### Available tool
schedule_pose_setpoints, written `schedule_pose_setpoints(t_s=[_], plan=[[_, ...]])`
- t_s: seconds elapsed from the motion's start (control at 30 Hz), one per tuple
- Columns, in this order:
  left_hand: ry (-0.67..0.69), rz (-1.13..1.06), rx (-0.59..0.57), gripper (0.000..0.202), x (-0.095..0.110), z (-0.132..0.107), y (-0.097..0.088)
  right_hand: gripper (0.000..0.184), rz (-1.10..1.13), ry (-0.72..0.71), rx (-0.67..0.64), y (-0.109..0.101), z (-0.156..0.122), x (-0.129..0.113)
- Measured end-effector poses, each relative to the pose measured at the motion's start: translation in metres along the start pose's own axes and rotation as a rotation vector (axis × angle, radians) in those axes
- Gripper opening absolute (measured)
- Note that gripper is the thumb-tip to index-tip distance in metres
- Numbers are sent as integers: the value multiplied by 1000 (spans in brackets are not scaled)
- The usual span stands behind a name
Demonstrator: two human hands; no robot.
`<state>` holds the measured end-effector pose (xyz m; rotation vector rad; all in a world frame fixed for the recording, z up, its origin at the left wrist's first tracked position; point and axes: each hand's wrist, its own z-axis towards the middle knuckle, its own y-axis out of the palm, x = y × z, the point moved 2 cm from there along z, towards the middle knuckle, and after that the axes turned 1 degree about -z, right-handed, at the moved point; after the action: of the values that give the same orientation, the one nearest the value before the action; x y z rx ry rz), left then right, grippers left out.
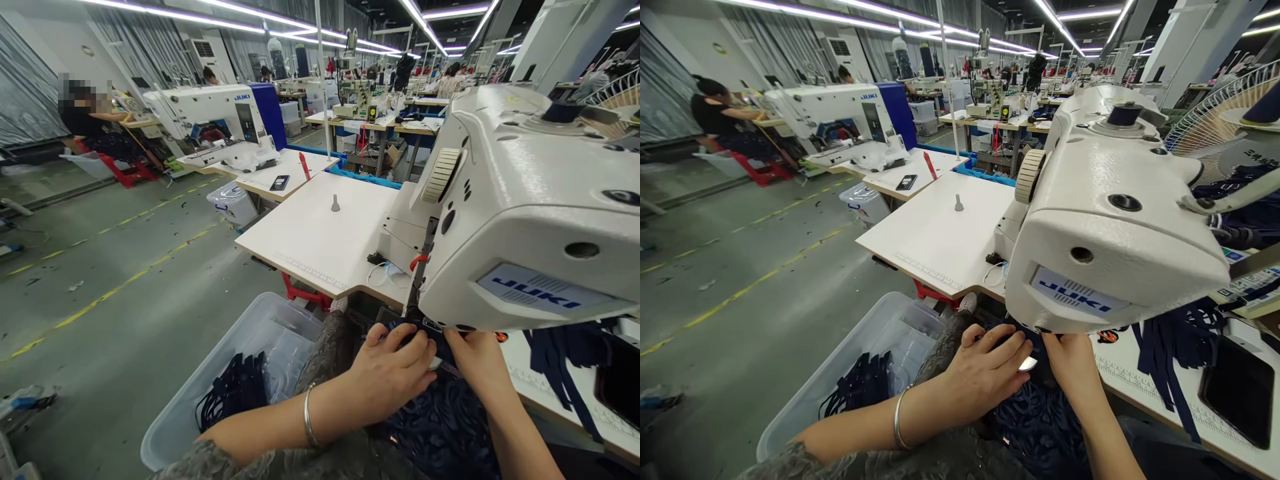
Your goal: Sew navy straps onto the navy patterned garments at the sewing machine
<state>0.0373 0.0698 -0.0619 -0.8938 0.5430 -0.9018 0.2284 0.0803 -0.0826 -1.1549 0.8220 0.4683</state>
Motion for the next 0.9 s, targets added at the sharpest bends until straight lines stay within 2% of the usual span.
schedule_pose_setpoints(t_s=[0.1, 0.33, 0.47, 0.73, 0.9], plan=[[-28, 4, -4, 34, 3, 3, 1, 27, 27, -93, 14, 1, 6, 2], [-61, 8, -33, 36, 5, 5, 2, 26, -2, -184, 69, 5, 10, 10], [-60, 14, -2, 36, 5, 6, 3, 24, -56, -254, 85, 5, 13, 9], [-60, 17, 32, 36, 6, 6, 5, 19, -58, -202, 98, 5, 11, 6], [-56, 41, 22, 36, 7, 6, 7, 22, -67, -216, 110, 5, 13, 5]])
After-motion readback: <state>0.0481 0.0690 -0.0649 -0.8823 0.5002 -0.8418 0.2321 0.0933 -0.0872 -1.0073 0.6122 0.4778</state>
